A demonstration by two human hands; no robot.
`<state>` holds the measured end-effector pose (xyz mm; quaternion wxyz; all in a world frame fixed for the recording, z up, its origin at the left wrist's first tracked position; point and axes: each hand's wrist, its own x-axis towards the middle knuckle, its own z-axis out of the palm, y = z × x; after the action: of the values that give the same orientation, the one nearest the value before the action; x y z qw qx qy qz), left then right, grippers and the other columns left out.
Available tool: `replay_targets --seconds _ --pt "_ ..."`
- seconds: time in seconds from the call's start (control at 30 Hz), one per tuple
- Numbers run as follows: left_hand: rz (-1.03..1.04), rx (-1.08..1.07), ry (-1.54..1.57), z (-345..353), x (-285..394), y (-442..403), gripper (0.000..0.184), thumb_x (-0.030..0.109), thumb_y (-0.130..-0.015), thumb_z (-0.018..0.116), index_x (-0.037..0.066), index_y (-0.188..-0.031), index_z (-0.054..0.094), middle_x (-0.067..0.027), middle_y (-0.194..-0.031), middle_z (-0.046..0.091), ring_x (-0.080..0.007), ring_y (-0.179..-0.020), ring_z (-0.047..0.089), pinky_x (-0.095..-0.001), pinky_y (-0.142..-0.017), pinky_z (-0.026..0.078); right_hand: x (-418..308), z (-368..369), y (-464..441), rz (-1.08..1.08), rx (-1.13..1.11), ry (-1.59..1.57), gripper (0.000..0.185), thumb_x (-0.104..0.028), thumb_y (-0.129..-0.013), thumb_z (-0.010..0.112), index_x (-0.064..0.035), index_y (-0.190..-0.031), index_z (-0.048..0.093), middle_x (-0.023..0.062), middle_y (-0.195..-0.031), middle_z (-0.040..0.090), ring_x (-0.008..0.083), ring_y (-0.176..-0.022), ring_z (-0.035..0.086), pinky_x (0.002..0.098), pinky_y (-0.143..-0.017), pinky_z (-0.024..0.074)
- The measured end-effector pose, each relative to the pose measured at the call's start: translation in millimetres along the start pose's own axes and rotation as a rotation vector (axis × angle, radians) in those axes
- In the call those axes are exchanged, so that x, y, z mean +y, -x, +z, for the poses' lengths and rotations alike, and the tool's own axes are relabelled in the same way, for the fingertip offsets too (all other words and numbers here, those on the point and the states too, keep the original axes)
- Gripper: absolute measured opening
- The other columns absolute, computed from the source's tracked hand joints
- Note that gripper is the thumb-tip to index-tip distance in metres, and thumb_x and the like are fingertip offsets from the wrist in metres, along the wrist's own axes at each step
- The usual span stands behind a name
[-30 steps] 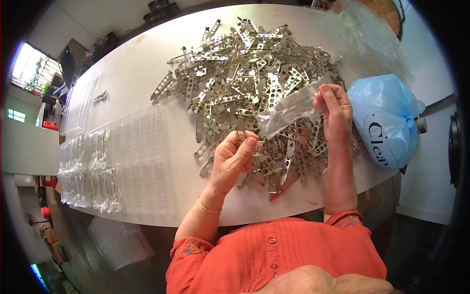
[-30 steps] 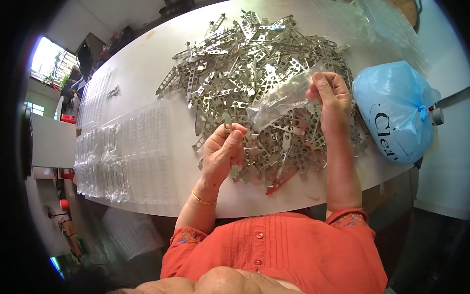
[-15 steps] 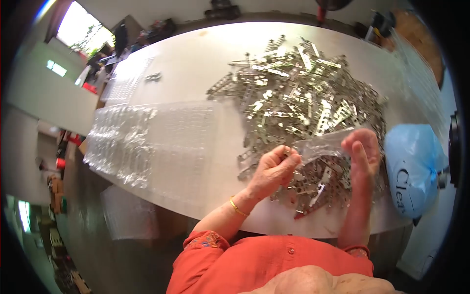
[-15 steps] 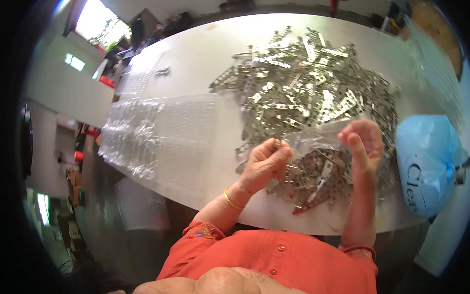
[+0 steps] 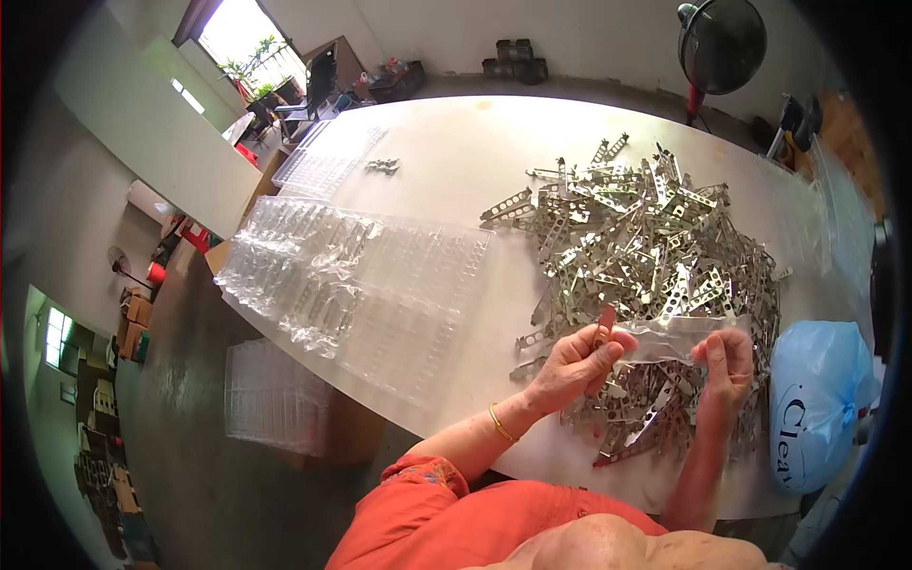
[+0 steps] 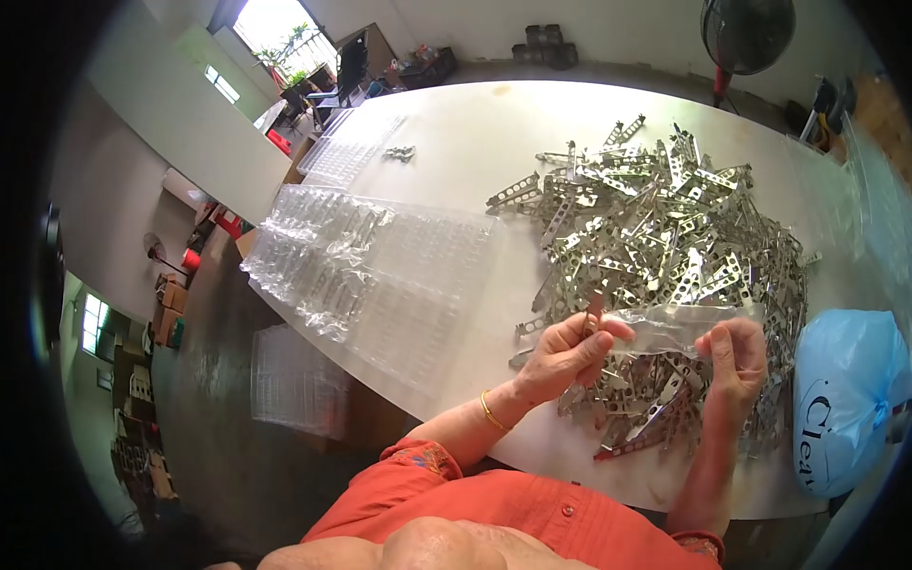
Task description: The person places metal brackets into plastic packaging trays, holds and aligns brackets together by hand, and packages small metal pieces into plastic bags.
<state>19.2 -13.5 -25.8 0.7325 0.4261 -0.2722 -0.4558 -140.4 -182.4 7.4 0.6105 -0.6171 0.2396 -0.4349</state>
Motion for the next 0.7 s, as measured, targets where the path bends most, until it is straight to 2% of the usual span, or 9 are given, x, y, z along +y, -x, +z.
replay_targets --seconds 0.1,0.17,0.23,0.33,0.4,0.5,0.57,0.63,0.7 --pt "-0.014 0.004 -0.092 8 3 2 0.023 0.024 -0.104 0.056 0.005 -0.114 0.062 0.0055 -0.084 0.059 0.0009 -0.056 0.042 -0.0166 -0.050 0.037 -2 3 2 0.006 -0.023 0.009 0.009 -0.014 -0.098 0.065 -0.0064 -0.098 0.060 0.0005 -0.081 0.061 0.0093 -0.073 0.058 0.0227 -0.072 0.0465" --pt "0.105 -0.002 -0.221 13 5 2 0.020 0.024 -0.104 0.055 0.006 -0.109 0.062 0.0041 -0.089 0.063 0.0019 -0.057 0.042 -0.0160 -0.050 0.037 0 4 3 0.025 -0.039 -0.034 0.010 -0.015 -0.098 0.065 -0.0066 -0.097 0.060 0.0003 -0.080 0.061 0.0094 -0.072 0.057 0.0230 -0.070 0.0464" --pt "0.121 -0.008 -0.250 8 -2 0 0.019 0.025 -0.105 0.054 0.007 -0.109 0.061 0.0022 -0.095 0.068 0.0022 -0.058 0.043 -0.0154 -0.051 0.037 -3 6 4 0.035 -0.043 -0.058 0.010 -0.015 -0.098 0.065 -0.0068 -0.097 0.060 0.0002 -0.080 0.060 0.0092 -0.071 0.056 0.0231 -0.069 0.0464" --pt "0.071 -0.003 -0.183 4 -4 -1 0.019 0.025 -0.105 0.054 0.008 -0.111 0.059 -0.0009 -0.097 0.072 0.0022 -0.057 0.044 -0.0158 -0.049 0.036 -5 6 6 0.055 -0.015 -0.067 0.010 -0.015 -0.098 0.064 -0.0071 -0.097 0.059 0.0000 -0.078 0.059 0.0087 -0.071 0.056 0.0232 -0.067 0.0463" --pt "0.125 -0.017 -0.127 6 -5 -2 0.019 0.023 -0.105 0.053 0.008 -0.115 0.058 -0.0034 -0.093 0.073 0.0019 -0.055 0.044 -0.0162 -0.048 0.035 -5 4 6 0.068 0.019 -0.051 0.010 -0.016 -0.098 0.064 -0.0073 -0.097 0.059 -0.0001 -0.078 0.059 0.0084 -0.070 0.056 0.0233 -0.067 0.0463" --pt "0.002 0.006 -0.063 5 -2 2 0.019 0.023 -0.105 0.053 0.008 -0.116 0.058 -0.0062 -0.093 0.074 0.0012 -0.051 0.043 -0.0163 -0.047 0.035 -4 1 6 0.060 0.031 -0.052 0.013 -0.018 -0.098 0.065 -0.0077 -0.101 0.059 -0.0002 -0.080 0.059 0.0080 -0.072 0.056 0.0227 -0.067 0.0463" --pt "0.017 -0.003 -0.047 5 -4 1 0.019 0.021 -0.106 0.051 0.007 -0.117 0.058 -0.0094 -0.095 0.074 0.0000 -0.049 0.042 -0.0166 -0.046 0.036 -9 12 8 0.023 0.021 -0.150 0.020 -0.021 -0.097 0.067 -0.0074 -0.107 0.058 0.0005 -0.086 0.060 0.0085 -0.075 0.056 0.0230 -0.070 0.0472" --pt "0.027 0.035 0.029 4 -1 0 0.018 0.021 -0.106 0.050 0.006 -0.116 0.056 -0.0086 -0.094 0.073 0.0007 -0.047 0.043 -0.0157 -0.044 0.036 -10 18 11 0.033 -0.002 -0.170 0.025 -0.022 -0.096 0.069 -0.0068 -0.112 0.058 0.0013 -0.092 0.060 0.0092 -0.080 0.058 0.0238 -0.074 0.0483" --pt "0.011 0.039 0.065 5 -2 0 0.018 0.022 -0.106 0.050 0.007 -0.115 0.056 -0.0096 -0.094 0.073 0.0004 -0.045 0.044 -0.0156 -0.043 0.037 -13 29 17 0.104 -0.145 -0.253 0.026 -0.021 -0.096 0.068 -0.0054 -0.115 0.058 0.0031 -0.097 0.061 0.0096 -0.082 0.059 0.0251 -0.076 0.0489"
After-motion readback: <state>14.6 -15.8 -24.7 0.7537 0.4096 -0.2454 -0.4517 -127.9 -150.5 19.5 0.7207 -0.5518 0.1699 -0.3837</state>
